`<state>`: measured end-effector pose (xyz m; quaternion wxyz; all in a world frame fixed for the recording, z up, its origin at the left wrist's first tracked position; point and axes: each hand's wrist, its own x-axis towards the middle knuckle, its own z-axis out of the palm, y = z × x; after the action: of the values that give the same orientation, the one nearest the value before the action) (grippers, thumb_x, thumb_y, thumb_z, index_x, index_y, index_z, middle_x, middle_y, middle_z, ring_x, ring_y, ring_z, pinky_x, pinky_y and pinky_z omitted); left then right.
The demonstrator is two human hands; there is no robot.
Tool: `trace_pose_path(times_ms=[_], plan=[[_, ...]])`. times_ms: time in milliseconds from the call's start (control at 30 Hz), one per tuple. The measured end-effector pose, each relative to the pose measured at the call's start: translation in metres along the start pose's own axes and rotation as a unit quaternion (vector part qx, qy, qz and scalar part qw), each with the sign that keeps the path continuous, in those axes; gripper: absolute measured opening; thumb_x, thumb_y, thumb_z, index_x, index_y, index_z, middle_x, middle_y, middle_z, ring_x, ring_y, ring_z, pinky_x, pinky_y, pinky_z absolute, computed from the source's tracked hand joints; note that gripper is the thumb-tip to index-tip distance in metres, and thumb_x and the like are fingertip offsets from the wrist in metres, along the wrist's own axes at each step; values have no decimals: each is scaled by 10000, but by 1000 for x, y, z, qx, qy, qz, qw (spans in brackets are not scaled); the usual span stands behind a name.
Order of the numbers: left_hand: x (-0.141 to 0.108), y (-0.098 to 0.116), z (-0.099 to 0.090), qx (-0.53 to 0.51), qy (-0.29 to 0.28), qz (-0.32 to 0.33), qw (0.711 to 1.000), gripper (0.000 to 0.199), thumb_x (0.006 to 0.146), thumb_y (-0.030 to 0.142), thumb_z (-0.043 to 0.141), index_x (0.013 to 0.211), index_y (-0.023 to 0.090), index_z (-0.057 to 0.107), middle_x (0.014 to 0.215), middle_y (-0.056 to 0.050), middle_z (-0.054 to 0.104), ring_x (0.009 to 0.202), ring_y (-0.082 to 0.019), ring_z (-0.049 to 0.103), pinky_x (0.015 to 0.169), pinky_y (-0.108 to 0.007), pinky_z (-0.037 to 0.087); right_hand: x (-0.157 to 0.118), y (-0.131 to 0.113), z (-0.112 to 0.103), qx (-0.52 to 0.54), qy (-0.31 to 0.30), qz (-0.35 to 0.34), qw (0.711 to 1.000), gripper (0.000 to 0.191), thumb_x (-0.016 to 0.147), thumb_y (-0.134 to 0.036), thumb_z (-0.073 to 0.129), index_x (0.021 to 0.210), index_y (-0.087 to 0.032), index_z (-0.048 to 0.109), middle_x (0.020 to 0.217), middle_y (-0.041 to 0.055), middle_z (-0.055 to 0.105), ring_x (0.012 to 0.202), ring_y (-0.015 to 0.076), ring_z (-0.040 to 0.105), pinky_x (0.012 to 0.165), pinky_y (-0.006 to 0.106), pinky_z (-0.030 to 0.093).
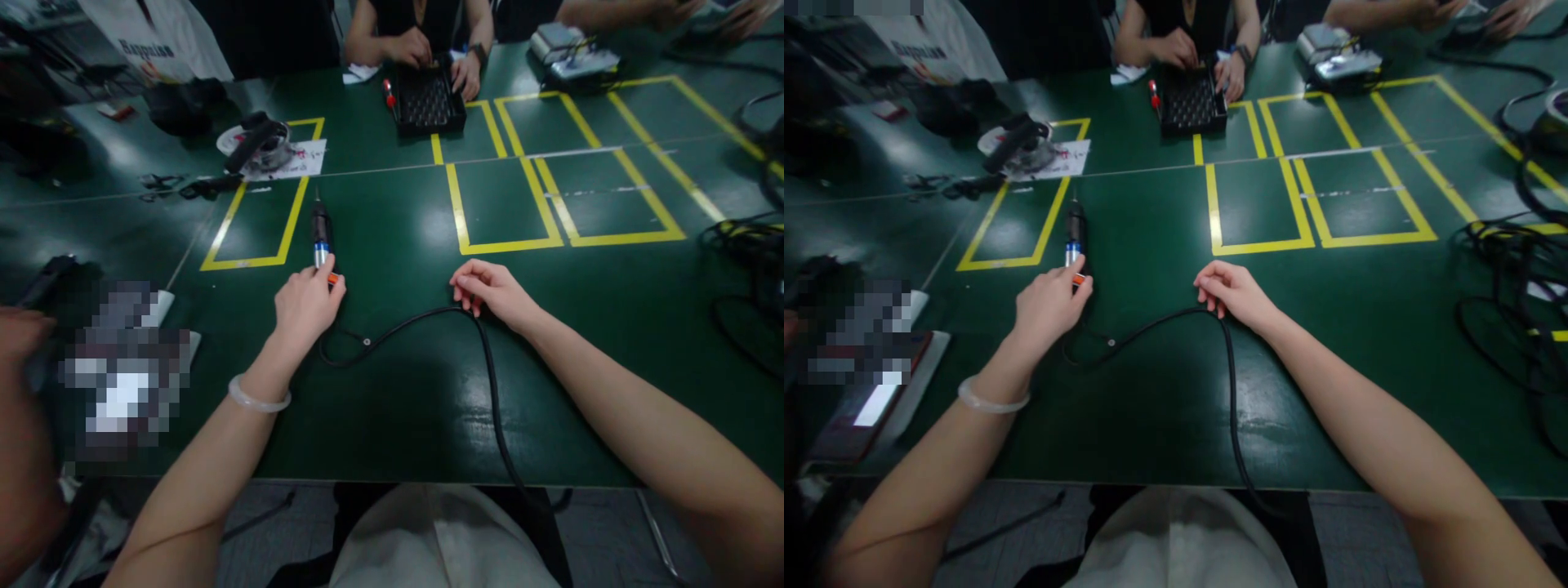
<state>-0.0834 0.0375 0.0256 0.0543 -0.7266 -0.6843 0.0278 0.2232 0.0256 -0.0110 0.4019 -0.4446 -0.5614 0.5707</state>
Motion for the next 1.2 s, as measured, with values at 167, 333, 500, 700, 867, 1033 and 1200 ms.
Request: trace_pose_path(times_ms=[167,333,500,700,867,1033,1200], plan=[[-25,57,-10,-14,18,102,994,538,1008,454,330,1478,223,452,1177,-141,661,1004,-312,627,794,-393,487,-6,-5,6,-124,51,-99,986,158,923,-299,571,871,-159,626,625,-22,543,537,96,481,500,221,376],[-32,96,-12,-29,19,166,985,515,1009,440,369,1459,212,469,1115,-141,663,980,-289,627,808,-379,470,-14,-6,20,-251,-48,-171,952,143,903,-242,588,1023,-169,613,887,40,625,702,139,554,620,258,439],[-31,105,-7,-70,37,219,972,502,977,433,460,1419,201,513,1117,-146,661,982,-292,623,825,-385,459,-18,-8,25,-277,-68,-178,942,257,912,-255,588,1166,-219,570,980,52,624,754,170,573,667,289,466],[-35,102,-3,-134,48,226,964,564,957,454,479,1442,168,489,1220,-162,647,1016,-299,621,859,-411,470,-18,-9,26,-228,-41,-159,960,111,913,-304,610,977,-212,612,851,32,614,703,156,563,621,277,468],[-36,100,7,-194,65,215,955,618,953,550,471,1461,200,457,1440,-177,517,1151,-318,610,913,-426,491,-13,-2,23,-33,-17,3,999,305,878,-483,648,863,-196,546,598,-42,552,434,94,481,368,206,371],[-32,97,9,-296,76,234,923,390,946,450,538,1240,202,602,1559,-123,390,1268,-269,556,1023,-389,469,-11,-3,21,68,-9,46,997,394,791,-525,738,822,-178,552,568,-40,599,395,79,497,330,182,361],[-27,92,7,-368,57,261,891,200,966,321,515,1067,214,650,1503,-73,466,1349,-221,486,1101,-363,416,-11,-6,20,95,-16,63,993,369,788,-480,758,796,-171,557,562,-30,625,396,72,508,336,167,366]])
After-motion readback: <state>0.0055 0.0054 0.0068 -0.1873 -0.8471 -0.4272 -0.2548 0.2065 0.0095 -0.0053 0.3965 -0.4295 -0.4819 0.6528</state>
